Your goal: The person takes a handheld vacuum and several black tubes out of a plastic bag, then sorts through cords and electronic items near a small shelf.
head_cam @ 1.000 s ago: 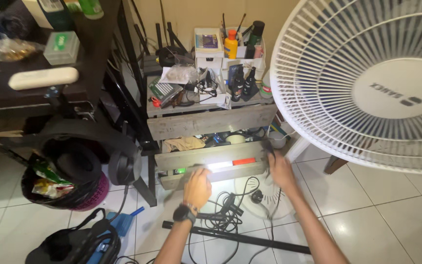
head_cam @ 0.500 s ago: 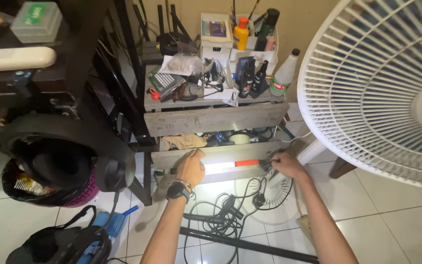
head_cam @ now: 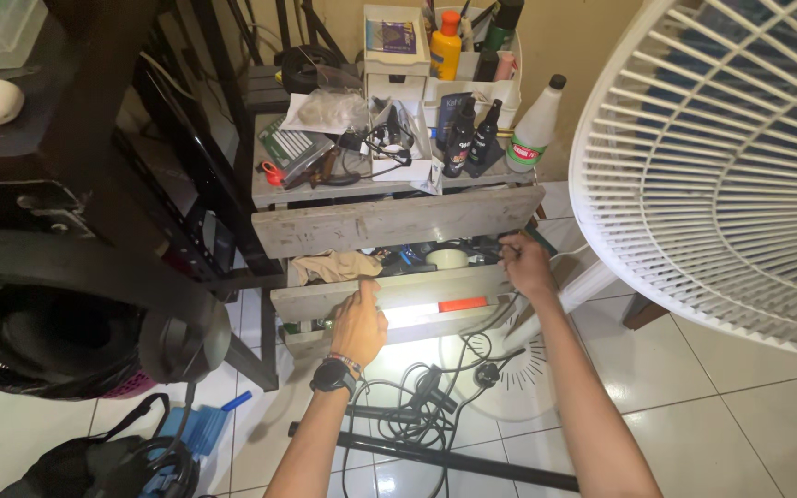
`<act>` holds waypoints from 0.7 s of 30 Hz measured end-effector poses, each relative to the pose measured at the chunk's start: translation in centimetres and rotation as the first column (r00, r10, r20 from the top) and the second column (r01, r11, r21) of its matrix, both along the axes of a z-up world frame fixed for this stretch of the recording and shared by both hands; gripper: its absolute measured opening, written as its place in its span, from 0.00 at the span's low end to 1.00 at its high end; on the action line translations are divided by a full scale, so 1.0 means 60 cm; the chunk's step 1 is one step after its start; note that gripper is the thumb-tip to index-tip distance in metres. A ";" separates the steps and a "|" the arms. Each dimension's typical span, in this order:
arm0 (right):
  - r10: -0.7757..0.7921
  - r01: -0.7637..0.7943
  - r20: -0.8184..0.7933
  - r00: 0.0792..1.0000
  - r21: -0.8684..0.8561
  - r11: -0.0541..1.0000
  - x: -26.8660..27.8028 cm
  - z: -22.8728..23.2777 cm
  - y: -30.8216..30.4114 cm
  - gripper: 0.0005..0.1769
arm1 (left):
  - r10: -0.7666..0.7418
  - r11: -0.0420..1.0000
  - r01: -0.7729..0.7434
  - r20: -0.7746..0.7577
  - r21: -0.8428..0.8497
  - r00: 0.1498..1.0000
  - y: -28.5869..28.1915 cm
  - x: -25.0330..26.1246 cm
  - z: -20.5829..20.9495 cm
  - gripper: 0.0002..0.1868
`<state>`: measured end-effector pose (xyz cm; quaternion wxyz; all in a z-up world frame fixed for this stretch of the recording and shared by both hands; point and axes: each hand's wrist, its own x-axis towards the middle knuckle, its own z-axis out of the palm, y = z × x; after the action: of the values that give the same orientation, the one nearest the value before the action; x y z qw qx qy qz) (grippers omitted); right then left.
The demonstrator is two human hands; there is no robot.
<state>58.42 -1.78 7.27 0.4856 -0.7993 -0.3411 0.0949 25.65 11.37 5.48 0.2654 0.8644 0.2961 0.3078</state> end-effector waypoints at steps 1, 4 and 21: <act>-0.036 0.031 0.072 0.997 0.072 0.997 -0.010 -0.002 0.006 0.07 | -0.004 1.000 0.004 -0.014 -0.008 1.000 -0.001 0.001 0.002 0.23; -0.119 0.103 0.122 0.985 0.128 0.986 -0.027 0.012 0.015 0.07 | -0.016 1.000 0.017 -0.011 0.010 1.000 -0.003 0.001 0.006 0.23; 0.268 -0.058 0.609 0.747 -0.342 0.938 -0.097 -0.035 -0.043 0.14 | -0.041 0.999 0.040 0.005 0.023 0.999 0.053 0.051 -0.026 0.31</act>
<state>52.63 -4.37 5.15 0.2001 -0.8135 -0.5380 -0.0933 28.72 14.57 3.94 0.2625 0.8723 0.2742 0.3082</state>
